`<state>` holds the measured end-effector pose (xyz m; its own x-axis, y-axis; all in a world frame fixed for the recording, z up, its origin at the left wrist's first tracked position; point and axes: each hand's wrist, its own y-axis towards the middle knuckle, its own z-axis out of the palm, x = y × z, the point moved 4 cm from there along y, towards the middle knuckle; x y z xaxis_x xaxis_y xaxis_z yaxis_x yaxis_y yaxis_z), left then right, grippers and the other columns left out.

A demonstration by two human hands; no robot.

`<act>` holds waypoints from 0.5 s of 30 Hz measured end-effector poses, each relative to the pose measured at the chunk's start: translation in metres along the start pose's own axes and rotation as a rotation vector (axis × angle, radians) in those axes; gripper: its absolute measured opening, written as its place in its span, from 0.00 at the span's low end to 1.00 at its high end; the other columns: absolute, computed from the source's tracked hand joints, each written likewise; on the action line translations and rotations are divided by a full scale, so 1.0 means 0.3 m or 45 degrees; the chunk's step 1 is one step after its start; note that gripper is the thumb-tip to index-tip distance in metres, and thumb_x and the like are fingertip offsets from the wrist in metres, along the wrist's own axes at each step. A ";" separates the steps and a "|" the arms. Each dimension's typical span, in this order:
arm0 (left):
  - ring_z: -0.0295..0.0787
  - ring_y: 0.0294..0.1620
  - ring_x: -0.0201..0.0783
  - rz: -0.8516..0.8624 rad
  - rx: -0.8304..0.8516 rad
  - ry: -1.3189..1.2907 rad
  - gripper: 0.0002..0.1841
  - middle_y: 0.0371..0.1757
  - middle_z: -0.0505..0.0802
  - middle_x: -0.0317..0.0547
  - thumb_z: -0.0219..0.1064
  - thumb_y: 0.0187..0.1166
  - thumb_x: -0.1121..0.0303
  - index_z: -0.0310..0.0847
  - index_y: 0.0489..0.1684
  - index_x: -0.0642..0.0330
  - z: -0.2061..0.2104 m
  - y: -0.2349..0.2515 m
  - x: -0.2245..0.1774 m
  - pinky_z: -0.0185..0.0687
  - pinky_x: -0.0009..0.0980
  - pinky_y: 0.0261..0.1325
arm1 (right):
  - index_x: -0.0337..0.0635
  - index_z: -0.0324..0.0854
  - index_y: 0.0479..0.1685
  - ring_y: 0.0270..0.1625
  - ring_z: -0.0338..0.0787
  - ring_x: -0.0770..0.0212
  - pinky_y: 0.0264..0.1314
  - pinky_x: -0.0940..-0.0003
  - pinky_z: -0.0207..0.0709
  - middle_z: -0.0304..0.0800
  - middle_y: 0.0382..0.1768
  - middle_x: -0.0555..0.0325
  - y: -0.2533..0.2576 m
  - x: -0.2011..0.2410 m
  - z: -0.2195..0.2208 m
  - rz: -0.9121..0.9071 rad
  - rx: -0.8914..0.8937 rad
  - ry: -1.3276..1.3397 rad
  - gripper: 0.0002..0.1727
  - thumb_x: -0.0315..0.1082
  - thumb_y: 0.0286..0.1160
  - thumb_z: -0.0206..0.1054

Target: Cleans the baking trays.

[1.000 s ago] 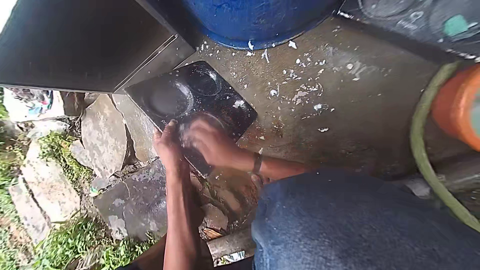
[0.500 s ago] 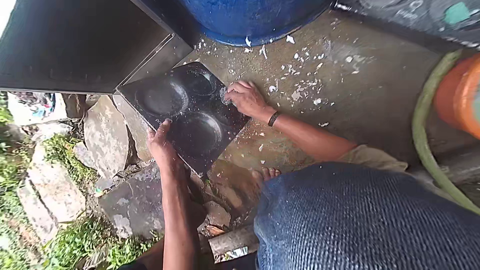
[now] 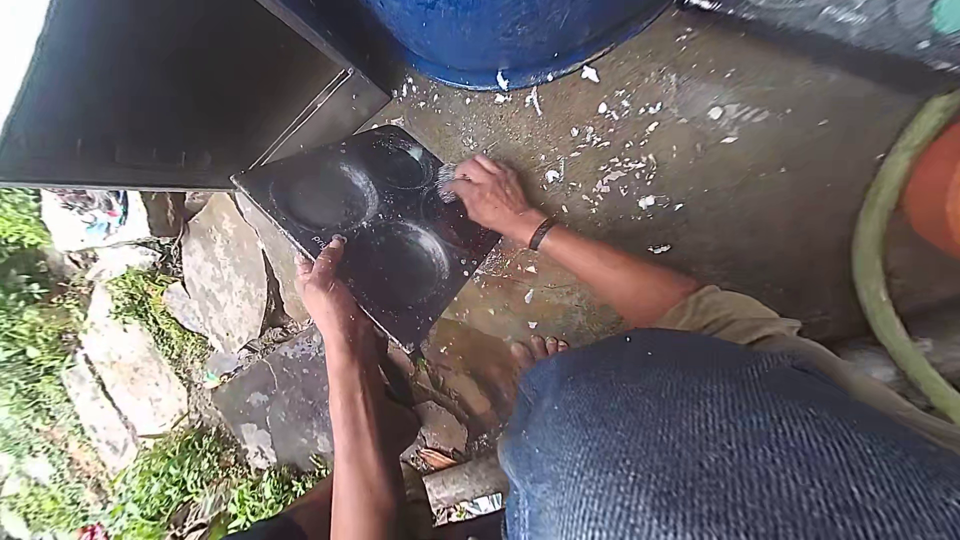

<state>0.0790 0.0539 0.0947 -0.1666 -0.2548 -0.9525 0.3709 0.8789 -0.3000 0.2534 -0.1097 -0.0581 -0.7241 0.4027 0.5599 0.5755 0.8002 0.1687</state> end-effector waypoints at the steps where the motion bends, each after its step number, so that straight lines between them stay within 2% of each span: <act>1: 0.93 0.43 0.37 -0.001 -0.016 -0.008 0.10 0.43 0.92 0.46 0.60 0.82 0.78 0.75 0.57 0.61 0.002 -0.001 -0.001 0.93 0.37 0.48 | 0.56 0.91 0.56 0.62 0.86 0.42 0.58 0.44 0.81 0.90 0.53 0.49 -0.022 -0.033 -0.008 0.063 0.059 -0.059 0.17 0.29 0.78 0.61; 4: 0.93 0.43 0.37 0.015 -0.075 -0.018 0.10 0.43 0.92 0.46 0.59 0.82 0.79 0.76 0.56 0.62 0.000 -0.018 0.004 0.93 0.37 0.47 | 0.56 0.92 0.57 0.62 0.86 0.39 0.56 0.41 0.81 0.90 0.53 0.47 -0.127 -0.010 -0.061 0.146 0.220 -0.026 0.18 0.29 0.75 0.63; 6: 0.93 0.42 0.35 0.021 -0.086 0.001 0.10 0.42 0.92 0.44 0.59 0.83 0.79 0.76 0.57 0.61 0.004 -0.023 0.002 0.93 0.35 0.47 | 0.54 0.93 0.56 0.58 0.85 0.41 0.55 0.43 0.80 0.88 0.51 0.48 -0.159 0.073 -0.097 0.059 0.156 0.144 0.17 0.27 0.74 0.64; 9: 0.93 0.44 0.36 0.028 -0.052 0.013 0.10 0.44 0.92 0.45 0.60 0.82 0.78 0.76 0.58 0.60 0.010 -0.016 -0.002 0.92 0.36 0.49 | 0.61 0.91 0.62 0.59 0.85 0.45 0.56 0.48 0.81 0.88 0.52 0.52 -0.070 0.135 -0.067 -0.051 0.067 0.176 0.21 0.28 0.78 0.61; 11: 0.93 0.44 0.37 0.036 -0.043 0.004 0.09 0.43 0.92 0.45 0.61 0.82 0.78 0.76 0.55 0.60 0.013 -0.007 -0.010 0.92 0.38 0.48 | 0.66 0.88 0.67 0.63 0.85 0.40 0.57 0.43 0.81 0.89 0.56 0.48 0.007 0.078 -0.028 -0.001 0.111 0.044 0.25 0.28 0.75 0.61; 13: 0.93 0.43 0.37 0.037 -0.056 0.003 0.10 0.43 0.92 0.46 0.60 0.82 0.78 0.75 0.57 0.61 0.020 -0.015 -0.021 0.93 0.37 0.47 | 0.69 0.85 0.72 0.67 0.82 0.35 0.60 0.38 0.79 0.86 0.59 0.42 0.002 -0.018 -0.002 0.124 0.236 -0.072 0.29 0.28 0.71 0.65; 15: 0.93 0.43 0.36 0.042 -0.080 0.004 0.10 0.43 0.91 0.45 0.60 0.82 0.79 0.75 0.58 0.61 0.028 -0.023 -0.023 0.93 0.36 0.46 | 0.70 0.87 0.68 0.67 0.81 0.38 0.58 0.41 0.79 0.85 0.58 0.44 -0.060 -0.057 -0.023 0.186 0.330 -0.118 0.28 0.29 0.70 0.66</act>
<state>0.0853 0.0461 0.1029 -0.1583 -0.2239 -0.9617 0.3179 0.9105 -0.2643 0.2579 -0.1341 -0.0650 -0.6792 0.5512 0.4846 0.5686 0.8127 -0.1275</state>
